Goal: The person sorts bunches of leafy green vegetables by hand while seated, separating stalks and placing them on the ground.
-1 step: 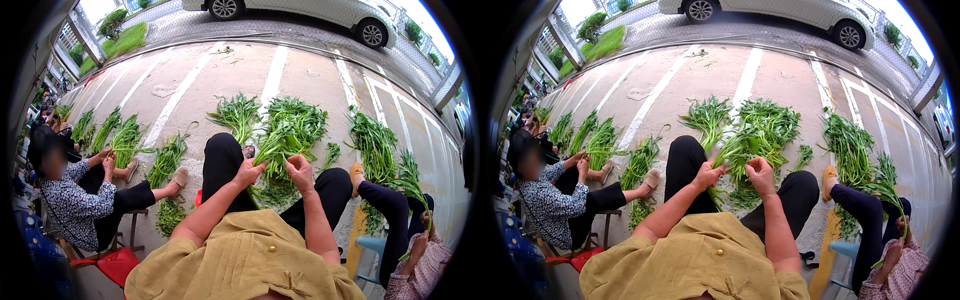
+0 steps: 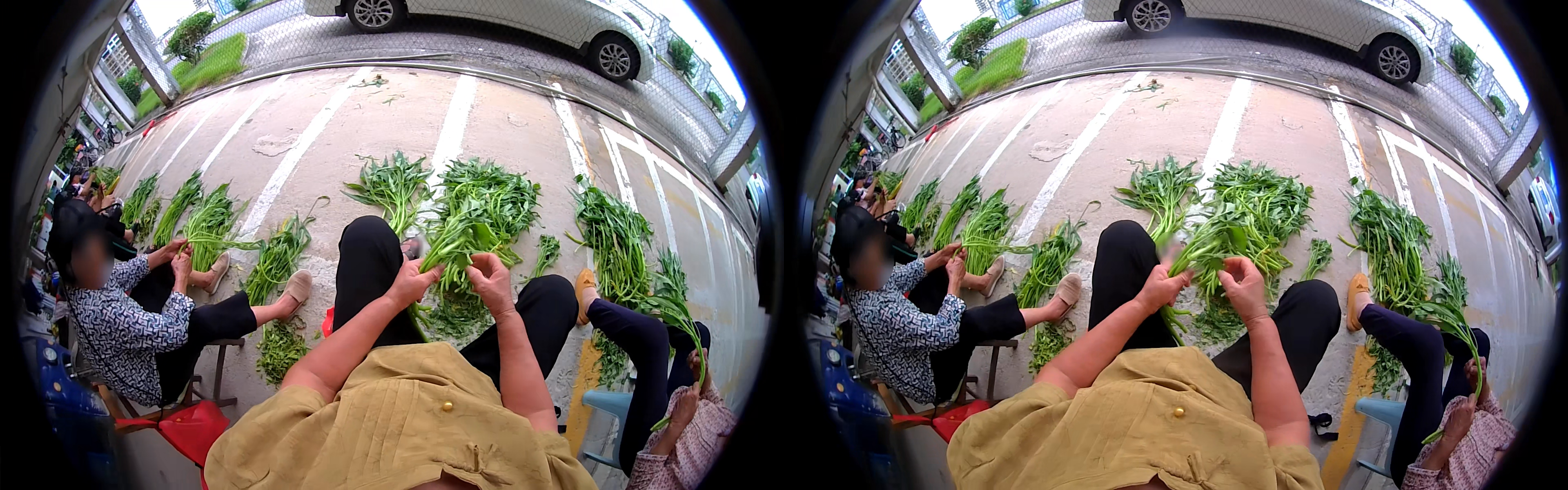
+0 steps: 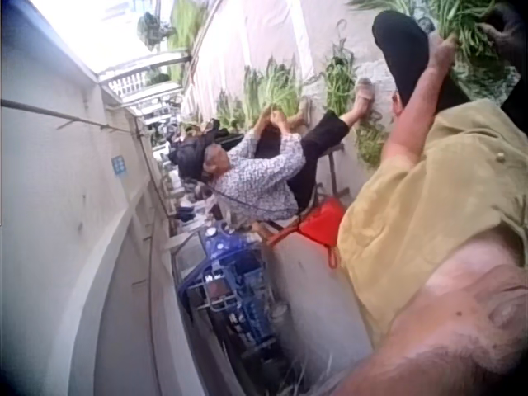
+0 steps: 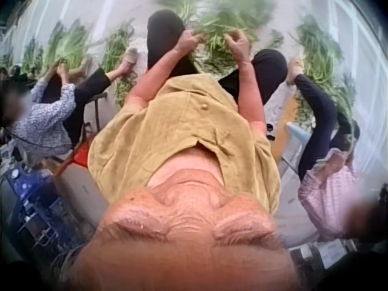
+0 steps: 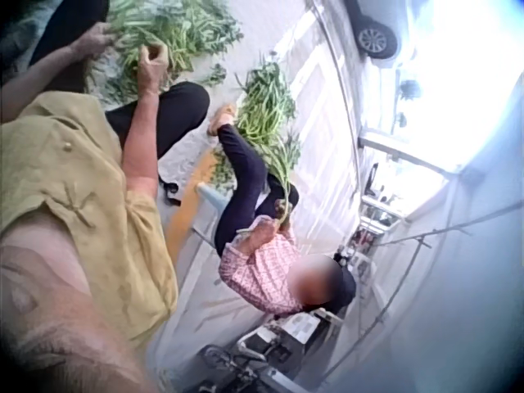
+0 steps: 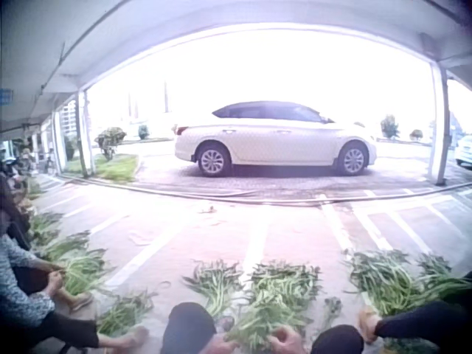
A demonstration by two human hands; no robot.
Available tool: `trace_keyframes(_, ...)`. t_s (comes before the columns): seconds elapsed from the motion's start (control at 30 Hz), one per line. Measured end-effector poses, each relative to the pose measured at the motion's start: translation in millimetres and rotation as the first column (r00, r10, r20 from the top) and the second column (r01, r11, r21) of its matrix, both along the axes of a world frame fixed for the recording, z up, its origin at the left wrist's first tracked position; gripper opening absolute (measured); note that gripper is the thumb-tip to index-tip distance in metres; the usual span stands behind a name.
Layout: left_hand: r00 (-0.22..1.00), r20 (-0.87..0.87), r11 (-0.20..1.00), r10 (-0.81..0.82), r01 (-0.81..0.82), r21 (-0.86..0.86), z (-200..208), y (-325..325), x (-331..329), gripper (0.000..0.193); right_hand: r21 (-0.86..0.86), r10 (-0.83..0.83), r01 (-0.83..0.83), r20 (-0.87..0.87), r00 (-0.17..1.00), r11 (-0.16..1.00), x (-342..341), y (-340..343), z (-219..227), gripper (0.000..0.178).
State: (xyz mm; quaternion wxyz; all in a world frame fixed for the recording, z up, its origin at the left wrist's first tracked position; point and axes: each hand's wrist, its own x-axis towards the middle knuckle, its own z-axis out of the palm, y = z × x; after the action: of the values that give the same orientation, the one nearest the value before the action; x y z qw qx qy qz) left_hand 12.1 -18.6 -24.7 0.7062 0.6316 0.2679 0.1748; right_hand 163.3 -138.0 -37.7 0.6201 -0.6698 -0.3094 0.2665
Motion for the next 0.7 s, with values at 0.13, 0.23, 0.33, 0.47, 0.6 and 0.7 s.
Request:
trace_keyframes(0.13, 0.995, 0.031, 0.993, -0.093, 0.091, 0.074, -10.0, -3.9, 2.4, 0.021, -0.054, 0.075, -0.079, -0.063, 0.995, 0.995, -0.6, 10.7, -1.9, 0.033)
trace_keyframes(0.23, 0.995, -0.008, 0.992, -0.104, 0.104, 0.064, -7.1, -2.8, -0.2, 0.022, -0.048, 0.048, -0.057, -0.160, 0.986, 0.997, 1.3, 15.0, -11.2, 0.024)
trace_keyframes(0.33, 0.996, 0.016, 0.993, -0.084, 0.082, 0.085, -7.2, -4.6, -0.1, 0.024, -0.054, 0.032, -0.035, -0.064, 0.997, 0.998, 1.5, 18.4, -22.6, 0.018)
trace_keyframes(0.47, 1.000, 0.017, 1.000, -0.019, 0.019, 0.007, -2.6, -4.3, 0.2, 0.032, 0.014, -0.022, 0.019, 0.277, 0.961, 1.000, -0.5, 17.7, -19.8, 0.010)
trace_keyframes(0.6, 0.999, 0.002, 0.999, -0.036, 0.036, -0.029, -3.0, -4.4, 4.1, 0.032, -0.012, -0.038, 0.050, 0.473, 0.880, 0.999, 1.1, 7.4, -0.2, 0.008)
trace_keyframes(0.7, 0.998, -0.008, 0.987, -0.066, 0.064, -0.149, -0.7, -1.8, 3.5, 0.029, -0.058, -0.016, 0.046, 0.436, 0.900, 0.997, -1.6, 5.5, 9.4, 0.009)
